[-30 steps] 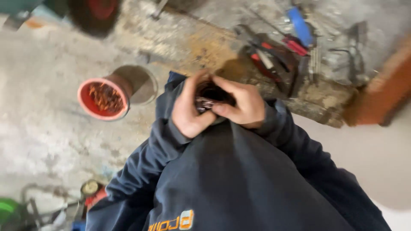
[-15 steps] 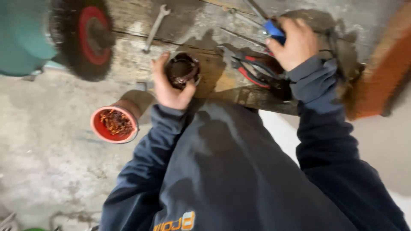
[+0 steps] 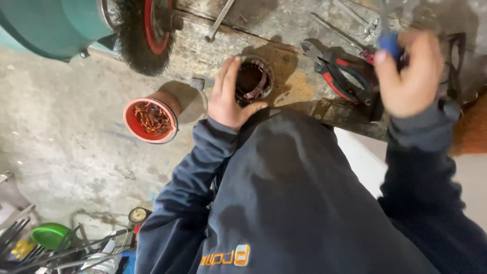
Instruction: The person cleans a cylindrical metal object by scraping its interior with a screwdriver and pliers. They repeatedly remove debris from the object and place it into a red container on the workbench.
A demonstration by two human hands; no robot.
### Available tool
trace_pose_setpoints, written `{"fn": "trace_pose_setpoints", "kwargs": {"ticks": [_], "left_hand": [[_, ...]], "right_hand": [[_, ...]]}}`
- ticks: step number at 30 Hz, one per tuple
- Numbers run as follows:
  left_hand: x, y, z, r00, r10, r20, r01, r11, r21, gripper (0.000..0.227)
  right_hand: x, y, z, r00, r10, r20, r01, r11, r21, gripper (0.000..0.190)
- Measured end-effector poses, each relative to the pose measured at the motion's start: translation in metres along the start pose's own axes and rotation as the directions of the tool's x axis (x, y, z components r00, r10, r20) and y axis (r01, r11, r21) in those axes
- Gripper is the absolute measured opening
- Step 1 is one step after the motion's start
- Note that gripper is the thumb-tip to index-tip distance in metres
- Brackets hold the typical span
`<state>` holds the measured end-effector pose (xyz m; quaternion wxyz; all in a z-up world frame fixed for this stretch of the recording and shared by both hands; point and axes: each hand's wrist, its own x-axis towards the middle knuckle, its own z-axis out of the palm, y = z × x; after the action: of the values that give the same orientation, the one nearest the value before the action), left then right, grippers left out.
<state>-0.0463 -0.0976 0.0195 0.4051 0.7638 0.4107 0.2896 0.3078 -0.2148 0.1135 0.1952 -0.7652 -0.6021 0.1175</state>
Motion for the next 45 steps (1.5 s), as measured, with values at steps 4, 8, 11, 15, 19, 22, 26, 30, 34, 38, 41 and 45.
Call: {"fn": "trace_pose_setpoints", "kwargs": {"ticks": [4,8,11,15,19,22,26,30,34,38,41,45], "left_hand": [[0.018,-0.006,-0.032,0.971,-0.009,0.238,-0.005,0.998,0.059,0.115],[0.063,-0.008,-0.049,0.864,0.210,0.458,-0.287,0.952,0.106,0.115],[0.080,-0.014,-0.043,0.743,0.386,0.547,-0.445,0.895,-0.026,0.117],[0.064,-0.018,-0.034,0.759,0.418,0.499,-0.404,0.904,-0.143,0.105],[0.030,0.004,-0.007,0.926,0.225,0.304,-0.259,0.963,0.079,0.096],[0.025,0.006,0.001,0.981,0.111,0.162,-0.124,0.990,0.069,0.098],[0.032,-0.005,-0.006,0.958,0.168,0.231,-0.184,0.982,0.046,0.107],[0.041,-0.018,-0.016,0.907,0.241,0.347,-0.240,0.970,-0.045,0.116],[0.043,-0.029,-0.017,0.863,0.316,0.395,-0.294,0.949,-0.116,0.116],[0.046,-0.037,-0.010,0.861,0.352,0.367,-0.324,0.936,-0.137,0.112],[0.046,-0.039,-0.010,0.861,0.350,0.370,-0.321,0.937,-0.141,0.111],[0.047,-0.041,-0.011,0.854,0.357,0.379,-0.333,0.934,-0.129,0.111]], "right_hand": [[-0.044,-0.044,-0.024,0.960,0.180,0.212,-0.236,0.931,0.277,0.025],[-0.070,-0.066,-0.033,0.835,0.185,0.518,-0.359,0.897,0.259,0.041],[-0.083,-0.080,-0.035,0.770,0.153,0.619,-0.379,0.891,0.251,0.046],[-0.092,-0.095,-0.031,0.717,0.181,0.673,-0.455,0.853,0.255,0.049],[-0.093,-0.110,-0.031,0.674,0.281,0.683,-0.502,0.853,0.145,0.050],[-0.099,-0.118,-0.032,0.705,0.312,0.636,-0.463,0.883,0.080,0.048],[-0.094,-0.137,-0.034,0.719,0.380,0.582,-0.469,0.883,0.003,0.045],[-0.093,-0.160,-0.040,0.671,0.482,0.563,-0.559,0.828,-0.043,0.044],[-0.099,-0.173,-0.037,0.646,0.531,0.548,-0.616,0.787,-0.038,0.046],[-0.097,-0.181,-0.032,0.631,0.552,0.545,-0.645,0.764,-0.028,0.045],[-0.099,-0.182,-0.030,0.622,0.557,0.551,-0.658,0.753,-0.019,0.045],[-0.105,-0.176,-0.027,0.646,0.530,0.549,-0.626,0.780,-0.017,0.045]]}}
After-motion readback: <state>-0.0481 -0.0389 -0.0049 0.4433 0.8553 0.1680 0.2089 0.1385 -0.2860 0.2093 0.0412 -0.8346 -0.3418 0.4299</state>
